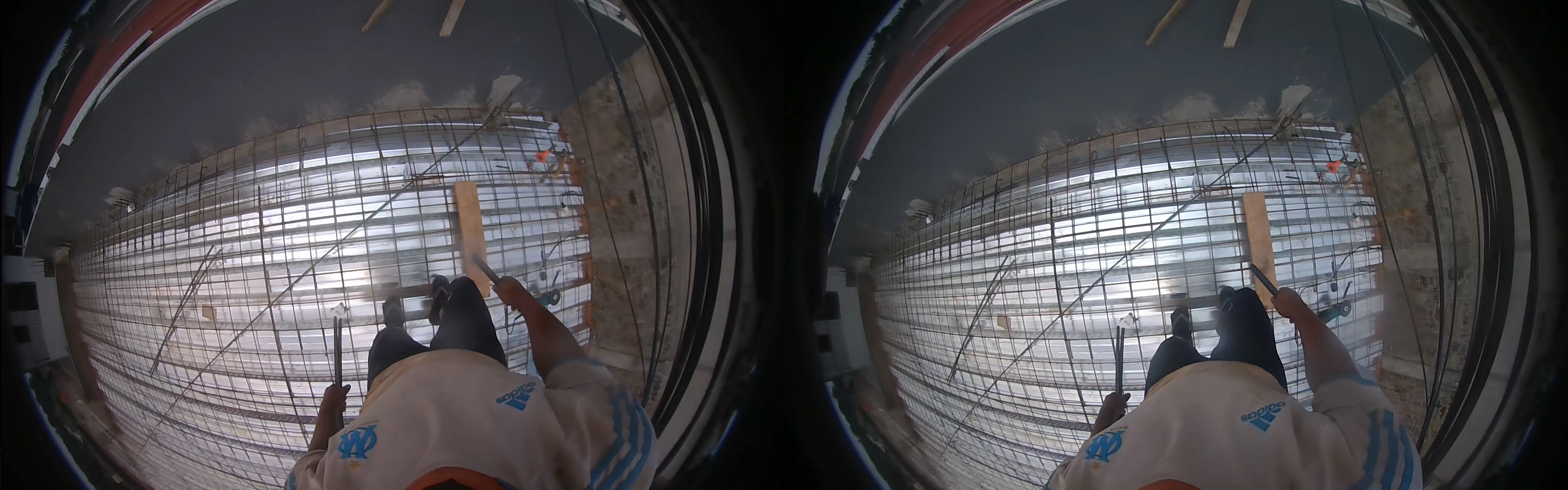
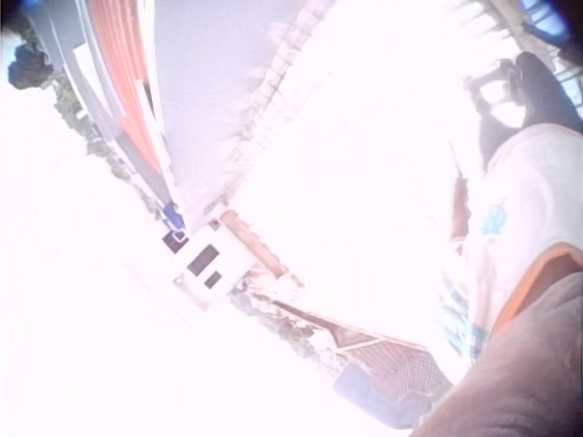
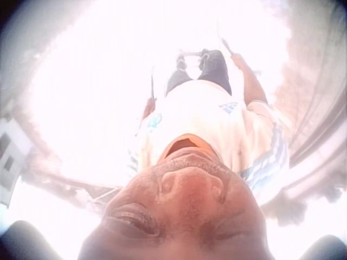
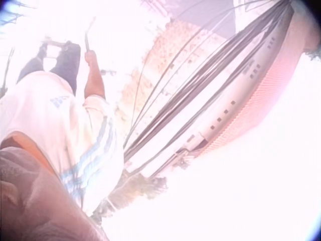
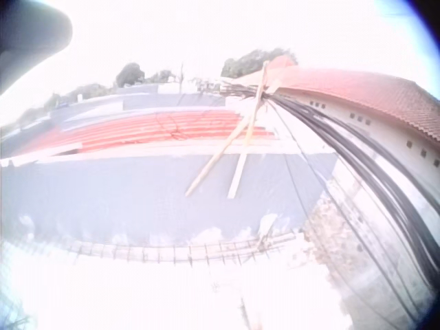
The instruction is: The person cuts rebar rods with an angle grinder, then walks across a rebar grid on a construction site. They use pliers and a hammer to adjust and secure rebar intersections, and place a wooden block on the grid.
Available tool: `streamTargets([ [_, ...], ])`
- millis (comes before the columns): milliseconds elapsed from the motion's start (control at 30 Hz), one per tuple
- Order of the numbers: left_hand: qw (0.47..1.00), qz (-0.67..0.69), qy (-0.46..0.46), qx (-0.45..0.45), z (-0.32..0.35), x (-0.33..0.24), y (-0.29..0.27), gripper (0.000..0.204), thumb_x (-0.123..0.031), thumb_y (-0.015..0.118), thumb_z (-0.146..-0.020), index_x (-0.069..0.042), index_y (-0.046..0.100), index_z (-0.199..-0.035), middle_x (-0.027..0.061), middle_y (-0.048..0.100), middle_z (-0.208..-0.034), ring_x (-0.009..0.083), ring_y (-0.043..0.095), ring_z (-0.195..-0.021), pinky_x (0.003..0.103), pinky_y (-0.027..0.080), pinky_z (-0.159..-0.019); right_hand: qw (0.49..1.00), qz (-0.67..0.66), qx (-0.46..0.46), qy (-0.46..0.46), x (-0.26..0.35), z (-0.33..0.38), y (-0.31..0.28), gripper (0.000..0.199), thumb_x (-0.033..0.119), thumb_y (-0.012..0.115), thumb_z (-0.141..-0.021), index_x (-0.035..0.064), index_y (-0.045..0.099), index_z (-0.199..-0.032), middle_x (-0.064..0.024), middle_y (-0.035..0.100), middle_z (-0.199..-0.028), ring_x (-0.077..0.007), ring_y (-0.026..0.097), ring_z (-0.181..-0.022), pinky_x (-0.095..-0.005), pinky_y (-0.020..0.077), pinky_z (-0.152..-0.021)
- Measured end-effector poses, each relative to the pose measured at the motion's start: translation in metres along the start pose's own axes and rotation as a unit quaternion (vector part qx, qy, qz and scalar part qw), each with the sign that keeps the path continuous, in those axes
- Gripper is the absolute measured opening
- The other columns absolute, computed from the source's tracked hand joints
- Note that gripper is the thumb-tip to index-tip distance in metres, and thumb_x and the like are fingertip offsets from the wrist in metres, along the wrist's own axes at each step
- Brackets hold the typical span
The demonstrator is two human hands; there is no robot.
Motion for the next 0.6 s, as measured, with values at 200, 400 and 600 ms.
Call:
streamTargets([
  [200, 0.992, -0.107, 0.065, -0.002, -0.006, 0.019, 0.009, 0.033, -0.031, 0.059, -0.081, -0.001, 0.051, -0.072, 0.0041, 0.045, -0.053, 0.0166, 0.044, -0.039, 0.032, 0.038, -0.034, 0.992, -0.061, 0.073, 0.082, -0.041, -0.023, 0.028, 0.024, 0.02, 0.051, -0.082, -0.0033, 0.056, -0.084, -0.0148, 0.057, -0.064, -0.0246, 0.061, -0.056, -0.0395, 0.0519, -0.045],
  [400, 0.992, -0.069, 0.096, -0.046, 0.025, -0.023, 0.031, 0.039, -0.035, 0.06, -0.079, 0.003, 0.053, -0.072, 0.0066, 0.046, -0.051, 0.0184, 0.045, -0.038, 0.034, 0.039, -0.036, 0.985, 0.021, 0.158, 0.064, -0.047, -0.058, 0.022, 0.022, 0.018, 0.057, -0.079, -0.0033, 0.054, -0.082, -0.0113, 0.053, -0.061, -0.0223, 0.053, -0.045, -0.038, 0.0438, -0.038],
  [600, 0.984, -0.07, 0.129, -0.102, 0.058, -0.087, 0.061, 0.04, -0.034, 0.063, -0.076, 0.006, 0.056, -0.074, 0.0114, 0.054, -0.056, 0.0206, 0.053, -0.044, 0.036, 0.044, -0.039, 0.985, 0.029, 0.157, -0.06, -0.041, -0.158, -0.032, 0.012, 0.014, 0.05, -0.081, 0.0025, 0.054, -0.082, -0.0097, 0.054, -0.062, -0.0212, 0.058, -0.049, -0.0359, 0.0434, -0.037],
])
Point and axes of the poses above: each hand's wrist, its own z-axis away from the middle knuckle, its own y-axis out of the palm, x = y × z, the point moved 5 cm from there along -z, towards the middle knuckle
